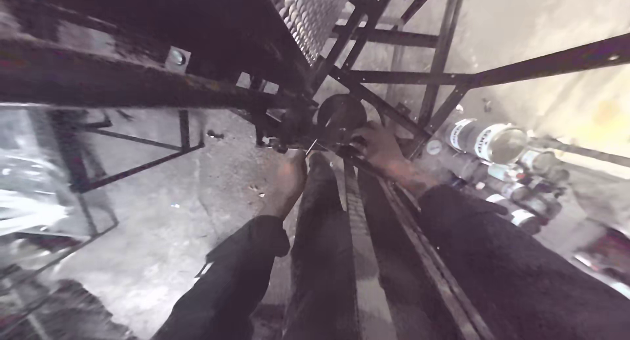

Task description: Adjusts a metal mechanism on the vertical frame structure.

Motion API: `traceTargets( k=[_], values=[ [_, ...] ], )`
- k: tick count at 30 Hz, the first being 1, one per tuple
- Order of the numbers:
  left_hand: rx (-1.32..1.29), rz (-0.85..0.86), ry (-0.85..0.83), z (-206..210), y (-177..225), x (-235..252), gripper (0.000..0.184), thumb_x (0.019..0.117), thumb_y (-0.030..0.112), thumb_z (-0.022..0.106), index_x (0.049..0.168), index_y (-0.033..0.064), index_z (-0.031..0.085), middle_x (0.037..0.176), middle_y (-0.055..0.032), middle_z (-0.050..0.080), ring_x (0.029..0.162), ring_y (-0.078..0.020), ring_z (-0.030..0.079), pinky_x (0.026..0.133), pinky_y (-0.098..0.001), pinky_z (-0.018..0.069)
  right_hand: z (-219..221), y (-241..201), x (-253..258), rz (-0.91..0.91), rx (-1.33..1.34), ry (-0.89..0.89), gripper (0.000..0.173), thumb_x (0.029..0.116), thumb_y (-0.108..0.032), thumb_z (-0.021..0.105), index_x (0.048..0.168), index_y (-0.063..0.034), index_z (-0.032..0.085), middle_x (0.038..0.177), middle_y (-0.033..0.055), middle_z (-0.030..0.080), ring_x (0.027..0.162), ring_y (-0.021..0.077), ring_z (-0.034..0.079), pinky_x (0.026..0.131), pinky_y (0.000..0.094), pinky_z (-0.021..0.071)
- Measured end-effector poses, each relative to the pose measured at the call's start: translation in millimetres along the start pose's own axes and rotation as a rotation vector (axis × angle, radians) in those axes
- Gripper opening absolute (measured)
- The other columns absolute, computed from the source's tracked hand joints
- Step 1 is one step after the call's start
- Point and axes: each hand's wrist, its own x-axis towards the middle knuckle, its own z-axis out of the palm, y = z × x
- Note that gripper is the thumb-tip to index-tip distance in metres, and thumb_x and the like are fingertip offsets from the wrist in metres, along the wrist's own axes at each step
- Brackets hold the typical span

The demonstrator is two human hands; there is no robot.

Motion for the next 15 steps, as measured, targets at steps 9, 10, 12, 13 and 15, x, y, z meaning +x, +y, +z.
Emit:
traceTargets(
  k=[9, 10, 12, 13, 15],
  values=[
    [-0.984, -0.246, 0.049, 40.8, 22.4, -31.5, 0.021, 0.0952, 0.008, 0.071, 0.112, -0.0035, 0.067, 0.083, -0.0061, 0.070, 0.066, -0.0093, 0.066, 0.063, -0.0267, 0.0593, 5.2, 2.9, -2.2, 0.024, -0.052, 0.003, 0.032, 0.0974, -0.032, 0.070, 0.121, -0.0119, 0.072, 0.122, 0.0186, 0.066, 0.113, 0.0367, 0.064, 0.097, 0.0554, 0.0529],
    [-1.066, -0.244, 0.049, 46.1, 25.5, -29.2, 0.019, 0.0944, 0.008, 0.072, 0.109, -0.0035, 0.068, 0.081, -0.0049, 0.070, 0.064, -0.0086, 0.065, 0.062, -0.0258, 0.0576, 6.1, 4.5, -3.2, 0.019, -0.050, 0.015, 0.032, 0.0972, -0.032, 0.070, 0.122, -0.0111, 0.072, 0.124, 0.0193, 0.066, 0.114, 0.0375, 0.064, 0.097, 0.0559, 0.0527],
    [-1.174, -0.242, 0.049, 49.0, 33.7, -24.0, 0.017, 0.0967, 0.012, 0.071, 0.106, -0.0024, 0.069, 0.073, -0.0028, 0.068, 0.059, -0.0078, 0.062, 0.056, -0.0241, 0.0549, 5.5, 6.1, -4.8, 0.007, -0.047, 0.019, 0.032, 0.0957, -0.029, 0.073, 0.120, -0.0095, 0.072, 0.124, 0.0192, 0.066, 0.113, 0.0379, 0.065, 0.098, 0.0559, 0.0527],
    [-1.215, -0.245, 0.054, 49.4, 36.7, -19.9, 0.018, 0.0986, 0.015, 0.069, 0.107, -0.0016, 0.069, 0.073, -0.0034, 0.067, 0.057, -0.0087, 0.060, 0.055, -0.0249, 0.0540, 4.1, 6.8, -5.1, 0.005, -0.042, 0.016, 0.032, 0.0948, -0.028, 0.074, 0.121, -0.0097, 0.072, 0.124, 0.0185, 0.066, 0.113, 0.0373, 0.065, 0.098, 0.0556, 0.0529],
    [-1.280, -0.259, 0.066, 48.2, 43.5, -13.2, 0.021, 0.1012, 0.020, 0.066, 0.106, -0.0001, 0.069, 0.070, -0.0038, 0.064, 0.053, -0.0089, 0.055, 0.050, -0.0246, 0.0502, -2.5, 5.4, -11.7, 0.039, 0.010, 0.000, 0.033, 0.0946, -0.030, 0.074, 0.124, -0.0145, 0.072, 0.123, 0.0142, 0.067, 0.110, 0.0337, 0.066, 0.095, 0.0557, 0.0542]
  ],
)
